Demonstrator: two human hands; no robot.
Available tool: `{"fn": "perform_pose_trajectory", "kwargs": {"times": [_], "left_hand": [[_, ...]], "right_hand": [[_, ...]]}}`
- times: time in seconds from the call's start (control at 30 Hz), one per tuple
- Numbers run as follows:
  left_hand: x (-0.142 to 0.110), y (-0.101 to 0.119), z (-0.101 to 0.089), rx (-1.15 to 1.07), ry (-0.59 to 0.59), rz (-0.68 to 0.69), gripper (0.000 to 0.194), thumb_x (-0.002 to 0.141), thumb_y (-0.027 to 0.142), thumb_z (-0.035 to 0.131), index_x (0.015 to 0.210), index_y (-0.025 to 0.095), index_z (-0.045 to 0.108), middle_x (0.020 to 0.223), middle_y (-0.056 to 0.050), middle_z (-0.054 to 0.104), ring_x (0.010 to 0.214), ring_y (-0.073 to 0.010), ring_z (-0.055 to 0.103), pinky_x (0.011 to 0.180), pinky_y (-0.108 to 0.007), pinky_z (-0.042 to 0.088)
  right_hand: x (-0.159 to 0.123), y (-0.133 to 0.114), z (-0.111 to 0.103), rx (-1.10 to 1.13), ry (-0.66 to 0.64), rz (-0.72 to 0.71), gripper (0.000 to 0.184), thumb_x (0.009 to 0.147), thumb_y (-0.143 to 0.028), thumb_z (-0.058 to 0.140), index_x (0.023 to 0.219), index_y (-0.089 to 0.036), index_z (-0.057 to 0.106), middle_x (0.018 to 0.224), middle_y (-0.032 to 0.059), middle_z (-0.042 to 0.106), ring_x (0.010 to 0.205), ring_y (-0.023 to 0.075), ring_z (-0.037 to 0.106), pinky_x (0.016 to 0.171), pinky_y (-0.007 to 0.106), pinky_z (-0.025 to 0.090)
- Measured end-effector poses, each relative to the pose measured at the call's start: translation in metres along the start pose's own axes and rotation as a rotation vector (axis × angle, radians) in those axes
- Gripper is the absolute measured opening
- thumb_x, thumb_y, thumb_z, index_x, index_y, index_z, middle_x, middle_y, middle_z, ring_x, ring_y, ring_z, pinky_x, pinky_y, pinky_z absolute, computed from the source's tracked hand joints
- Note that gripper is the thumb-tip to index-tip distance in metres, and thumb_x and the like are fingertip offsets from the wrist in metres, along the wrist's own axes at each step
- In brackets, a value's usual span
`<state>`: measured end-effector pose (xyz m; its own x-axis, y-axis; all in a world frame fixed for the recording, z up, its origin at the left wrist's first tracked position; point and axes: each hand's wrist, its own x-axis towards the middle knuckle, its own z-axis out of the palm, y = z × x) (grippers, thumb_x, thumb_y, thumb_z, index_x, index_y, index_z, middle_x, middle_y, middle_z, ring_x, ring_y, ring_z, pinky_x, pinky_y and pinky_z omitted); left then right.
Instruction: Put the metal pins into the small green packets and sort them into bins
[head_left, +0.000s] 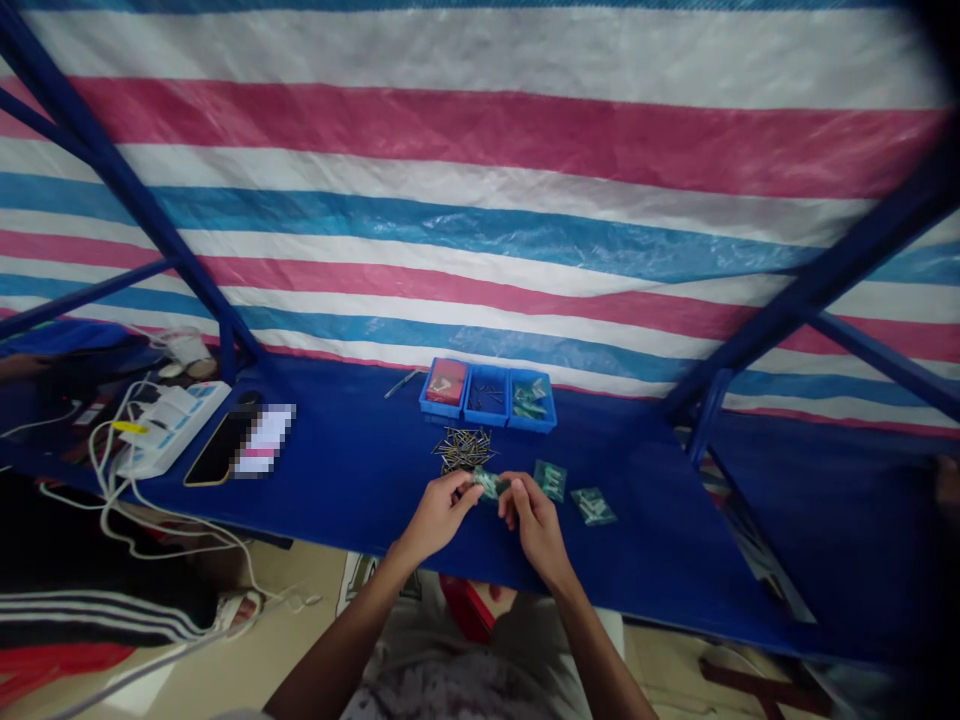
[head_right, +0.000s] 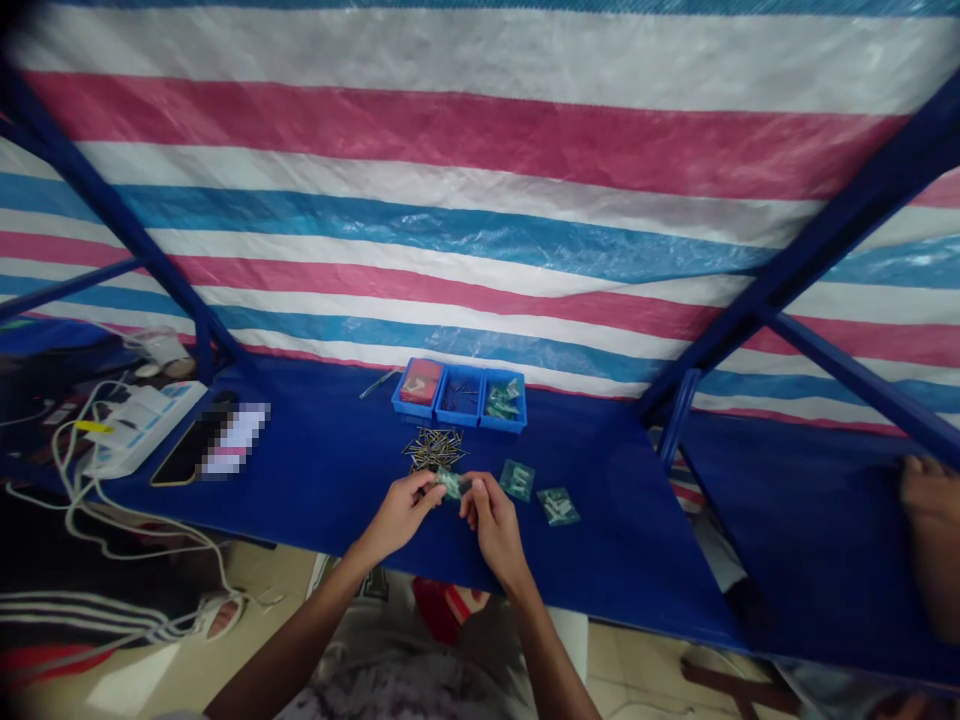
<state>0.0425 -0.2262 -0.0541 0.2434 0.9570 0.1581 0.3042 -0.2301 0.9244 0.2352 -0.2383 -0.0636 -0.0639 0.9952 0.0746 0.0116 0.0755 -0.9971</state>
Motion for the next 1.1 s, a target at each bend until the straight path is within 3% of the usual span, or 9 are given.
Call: {"fn": "perform_pose_trajectory", "kwargs": {"times": [0.13, 0.27, 0.37, 0.53, 0.7, 0.83, 0.93, 1.0, 1.1], "left_hand": [[-0.001, -0.004, 0.001, -0.036, 0.003, -0.05, 0.044, 0.107, 0.053, 0.052, 0.081, 0.019, 0.063, 0.077, -0.001, 0.065, 0.073, -0.0163, 0.062, 0.07, -0.026, 0.047], [-0.001, -0.005, 0.002, -0.051, 0.004, -0.06, 0.046, 0.106, 0.056, 0.05, 0.083, 0.019, 0.065, 0.077, -0.001, 0.066, 0.07, -0.016, 0.06, 0.07, -0.026, 0.047], [0.0, -0.003, 0.002, -0.049, -0.004, -0.052, 0.048, 0.106, 0.057, 0.051, 0.082, 0.019, 0.065, 0.076, -0.001, 0.064, 0.069, -0.0155, 0.058, 0.067, -0.025, 0.045], [-0.001, 0.004, -0.001, -0.019, 0.004, -0.025, 0.049, 0.107, 0.055, 0.051, 0.079, 0.018, 0.065, 0.078, -0.001, 0.062, 0.069, -0.0144, 0.056, 0.067, -0.025, 0.042], [-0.001, 0.009, -0.001, -0.013, 0.054, 0.015, 0.036, 0.104, 0.049, 0.059, 0.084, 0.019, 0.062, 0.089, -0.002, 0.062, 0.078, -0.0149, 0.059, 0.066, -0.023, 0.043], [0.0, 0.008, 0.001, -0.039, 0.013, 0.011, 0.012, 0.1, 0.032, 0.064, 0.103, 0.021, 0.066, 0.097, -0.003, 0.068, 0.082, -0.0155, 0.064, 0.065, -0.022, 0.045], [0.0, 0.007, 0.0, -0.041, 0.001, 0.047, 0.024, 0.096, 0.02, 0.062, 0.119, 0.024, 0.068, 0.116, -0.006, 0.068, 0.087, -0.0153, 0.066, 0.067, -0.023, 0.047], [0.0, 0.008, 0.0, -0.046, -0.001, 0.056, 0.027, 0.094, 0.019, 0.065, 0.12, 0.025, 0.069, 0.122, -0.006, 0.067, 0.087, -0.0151, 0.066, 0.067, -0.023, 0.048], [0.0, 0.009, -0.001, -0.052, -0.008, 0.037, 0.017, 0.097, 0.028, 0.068, 0.113, 0.024, 0.072, 0.112, -0.004, 0.07, 0.089, -0.0166, 0.066, 0.071, -0.024, 0.048]], "right_hand": [[-0.001, 0.003, 0.0, -0.051, 0.054, -0.085, 0.031, 0.106, -0.045, 0.054, 0.133, -0.029, 0.058, 0.102, 0.0038, 0.06, 0.065, 0.0155, 0.055, 0.055, 0.028, 0.05], [0.0, 0.001, -0.001, -0.162, 0.009, -0.174, 0.022, 0.102, -0.035, 0.058, 0.121, -0.029, 0.068, 0.129, 0.0099, 0.058, 0.09, 0.0217, 0.063, 0.072, 0.034, 0.057], [0.001, -0.003, -0.002, -0.188, -0.046, -0.167, 0.014, 0.098, -0.035, 0.066, 0.109, -0.027, 0.071, 0.114, 0.0079, 0.065, 0.097, 0.025, 0.064, 0.079, 0.035, 0.055], [0.0, -0.005, -0.003, -0.127, -0.018, -0.116, 0.022, 0.098, -0.046, 0.07, 0.102, -0.025, 0.071, 0.119, 0.0102, 0.066, 0.094, 0.0249, 0.065, 0.072, 0.033, 0.054], [-0.001, 0.0, -0.002, -0.027, 0.023, -0.011, 0.032, 0.097, -0.056, 0.07, 0.101, -0.025, 0.062, 0.077, -0.0002, 0.062, 0.066, 0.0188, 0.059, 0.06, 0.03, 0.052], [0.001, 0.001, -0.002, 0.046, 0.059, -0.009, 0.04, 0.095, -0.054, 0.073, 0.12, -0.028, 0.054, 0.075, -0.0036, 0.06, 0.061, 0.0167, 0.056, 0.056, 0.028, 0.049], [0.002, 0.001, -0.003, 0.066, 0.036, -0.007, 0.038, 0.096, -0.053, 0.072, 0.12, -0.028, 0.056, 0.077, -0.0027, 0.061, 0.06, 0.016, 0.055, 0.056, 0.027, 0.049], [0.003, 0.001, -0.003, 0.061, 0.013, 0.004, 0.037, 0.096, -0.053, 0.072, 0.118, -0.026, 0.06, 0.079, -0.0008, 0.064, 0.062, 0.0161, 0.056, 0.057, 0.028, 0.05], [0.002, 0.001, -0.002, 0.037, -0.022, 0.029, 0.036, 0.098, -0.054, 0.069, 0.118, -0.024, 0.066, 0.079, 0.0011, 0.066, 0.064, 0.0169, 0.058, 0.059, 0.028, 0.051]]}}
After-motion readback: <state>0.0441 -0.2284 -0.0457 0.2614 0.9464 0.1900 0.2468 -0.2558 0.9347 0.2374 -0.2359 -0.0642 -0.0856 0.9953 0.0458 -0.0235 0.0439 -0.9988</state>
